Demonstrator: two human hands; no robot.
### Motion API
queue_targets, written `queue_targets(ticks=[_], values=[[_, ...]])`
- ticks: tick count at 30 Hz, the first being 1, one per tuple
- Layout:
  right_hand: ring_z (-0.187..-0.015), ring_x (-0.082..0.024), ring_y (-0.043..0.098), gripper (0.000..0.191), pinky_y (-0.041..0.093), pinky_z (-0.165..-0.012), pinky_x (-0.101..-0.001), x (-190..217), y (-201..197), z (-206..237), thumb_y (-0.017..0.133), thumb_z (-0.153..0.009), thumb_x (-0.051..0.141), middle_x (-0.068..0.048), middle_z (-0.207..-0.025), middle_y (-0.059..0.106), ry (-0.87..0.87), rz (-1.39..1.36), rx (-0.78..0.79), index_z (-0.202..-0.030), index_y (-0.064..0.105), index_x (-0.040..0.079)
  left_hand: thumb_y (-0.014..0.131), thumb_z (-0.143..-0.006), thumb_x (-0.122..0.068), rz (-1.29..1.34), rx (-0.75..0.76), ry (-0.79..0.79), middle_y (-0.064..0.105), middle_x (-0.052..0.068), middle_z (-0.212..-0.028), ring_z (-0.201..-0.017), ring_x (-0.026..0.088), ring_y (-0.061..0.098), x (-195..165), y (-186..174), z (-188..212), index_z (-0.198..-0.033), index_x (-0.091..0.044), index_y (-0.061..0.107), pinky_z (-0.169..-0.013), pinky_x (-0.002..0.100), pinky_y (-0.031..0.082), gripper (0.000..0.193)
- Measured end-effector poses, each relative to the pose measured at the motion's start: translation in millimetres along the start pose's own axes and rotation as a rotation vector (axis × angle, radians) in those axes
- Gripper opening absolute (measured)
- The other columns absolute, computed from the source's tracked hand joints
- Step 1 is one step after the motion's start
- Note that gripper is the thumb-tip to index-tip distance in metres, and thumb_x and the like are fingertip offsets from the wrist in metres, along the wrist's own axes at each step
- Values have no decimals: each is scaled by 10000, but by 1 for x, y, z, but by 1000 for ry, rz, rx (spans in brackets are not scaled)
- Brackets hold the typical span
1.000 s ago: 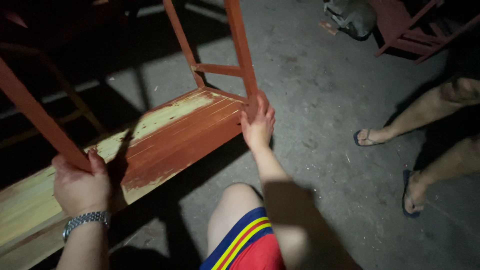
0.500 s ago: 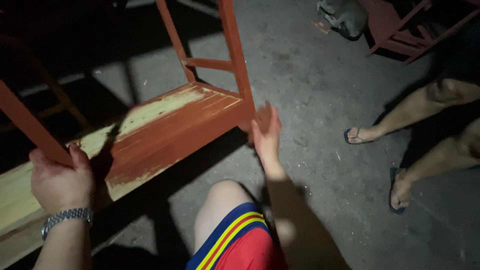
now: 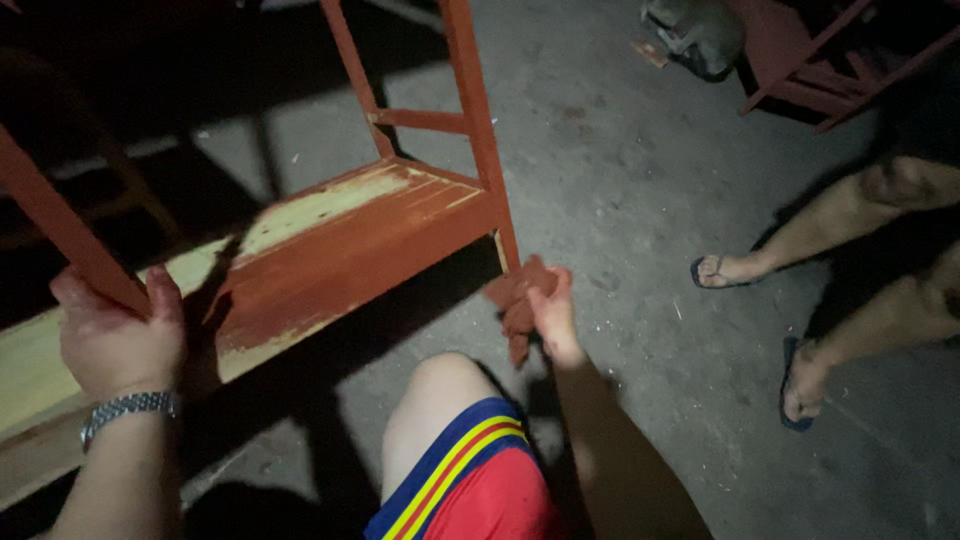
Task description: The person sits on the floor and wipes a reddish wood stain onto a wooden chair frame using a cloth, working over the seat slats, rails and legs and turning the chair to reach different sides.
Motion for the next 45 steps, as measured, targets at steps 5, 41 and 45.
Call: queue_targets(ticks=[5, 41, 45], values=[[-930, -335, 643, 570, 453, -643, -464, 37, -10, -6, 510, -1086, 378, -236, -1219, 656, 151, -355, 96, -1453, 486, -59, 743, -1010, -320, -173, -323, 261, 565, 231, -1261, -1155, 362, 627, -15, -19, -2, -1361, -31, 455, -948, 437, 538, 538], [-1379, -355, 523, 568, 434, -1152, -561, 58, -25, -52, 287, -1067, 416, -174, -1497, 528, 282, -897, -125, -1445, 447, 24, 553, -934, -20, 1923, 596, -1070, 668, 64, -1251, -1087, 194, 689, -306, 231, 144, -1332, -82, 542, -965, 375, 560, 402], [-1376, -355, 510, 554, 409, -1139, -587, 54, -19, -59, 294, -1075, 410, -159, -1499, 516, 304, -932, -149, -1454, 435, 31, 578, -902, 11, 1588, 647, -576, 668, 69, -1250, -1113, 217, 663, -321, 232, 143, -1327, -71, 523, -979, 394, 526, 436]])
Point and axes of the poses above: each hand's wrist, its own z-axis away from the middle knuckle, its own y-axis out of the palm, x = y × z, the point moved 3 cm from there along -z, towards the middle knuckle
